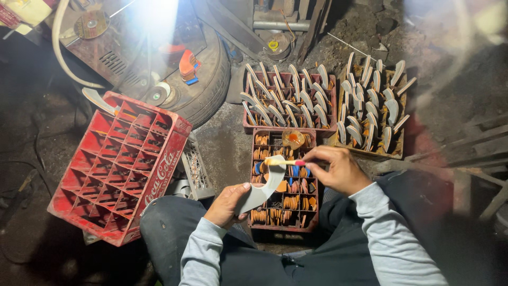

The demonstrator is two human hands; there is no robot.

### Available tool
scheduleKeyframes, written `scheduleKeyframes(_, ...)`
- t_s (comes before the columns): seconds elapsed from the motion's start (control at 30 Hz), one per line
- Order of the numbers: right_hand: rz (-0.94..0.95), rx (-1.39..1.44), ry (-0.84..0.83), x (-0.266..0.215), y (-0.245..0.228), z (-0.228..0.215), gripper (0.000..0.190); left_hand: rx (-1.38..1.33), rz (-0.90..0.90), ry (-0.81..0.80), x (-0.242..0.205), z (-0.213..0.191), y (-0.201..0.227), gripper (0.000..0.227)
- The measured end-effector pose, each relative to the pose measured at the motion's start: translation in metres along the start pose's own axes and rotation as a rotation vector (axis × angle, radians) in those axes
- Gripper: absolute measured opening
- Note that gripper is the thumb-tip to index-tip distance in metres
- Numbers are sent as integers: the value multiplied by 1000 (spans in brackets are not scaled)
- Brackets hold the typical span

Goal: The person sits on the floor and applies glue to curved shoe parts using a toothbrush. They pick up each part from a crate, apply glue to the edges, and place the part into a red crate.

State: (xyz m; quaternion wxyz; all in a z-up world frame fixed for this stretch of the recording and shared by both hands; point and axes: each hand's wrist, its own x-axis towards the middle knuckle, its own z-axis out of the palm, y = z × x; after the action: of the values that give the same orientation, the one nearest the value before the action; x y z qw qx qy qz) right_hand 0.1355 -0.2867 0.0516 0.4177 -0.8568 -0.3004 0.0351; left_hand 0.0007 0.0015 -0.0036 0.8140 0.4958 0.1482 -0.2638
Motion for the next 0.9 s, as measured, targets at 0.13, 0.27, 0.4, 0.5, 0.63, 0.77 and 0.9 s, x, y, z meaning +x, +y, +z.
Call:
scheduleKeyframes(0.13, 314, -95, 28, -2, -2, 0, 14, 12, 15, -4, 0, -1, -1, 49)
scheduleKeyframes(0.27, 83, 101, -2, -5, 2, 0, 15, -57, 69, 41, 0, 2, 3, 52)
scheduleKeyframes(0.4, -109, 175, -134, -7, 8, 7, 15, -148, 92, 80, -1, 3, 9, 55)
scheduleKeyframes(0.5, 63, 91, -101, -8, 11, 7, 17, -162, 102, 38, -6, 3, 11, 56)
scheduleKeyframes(0.63, 157, 30, 33, -4, 10, -3, 16, -128, 66, -2, -9, 2, 15, 56)
scheduleKeyframes(0.77, 72, 56, 54, -4, 4, -5, 16, -117, 58, 21, -8, 2, 13, 56)
scheduleKeyframes(0.9, 25, 0, -46, -2, 2, -1, 15, -129, 80, 19, -6, 1, 9, 54)
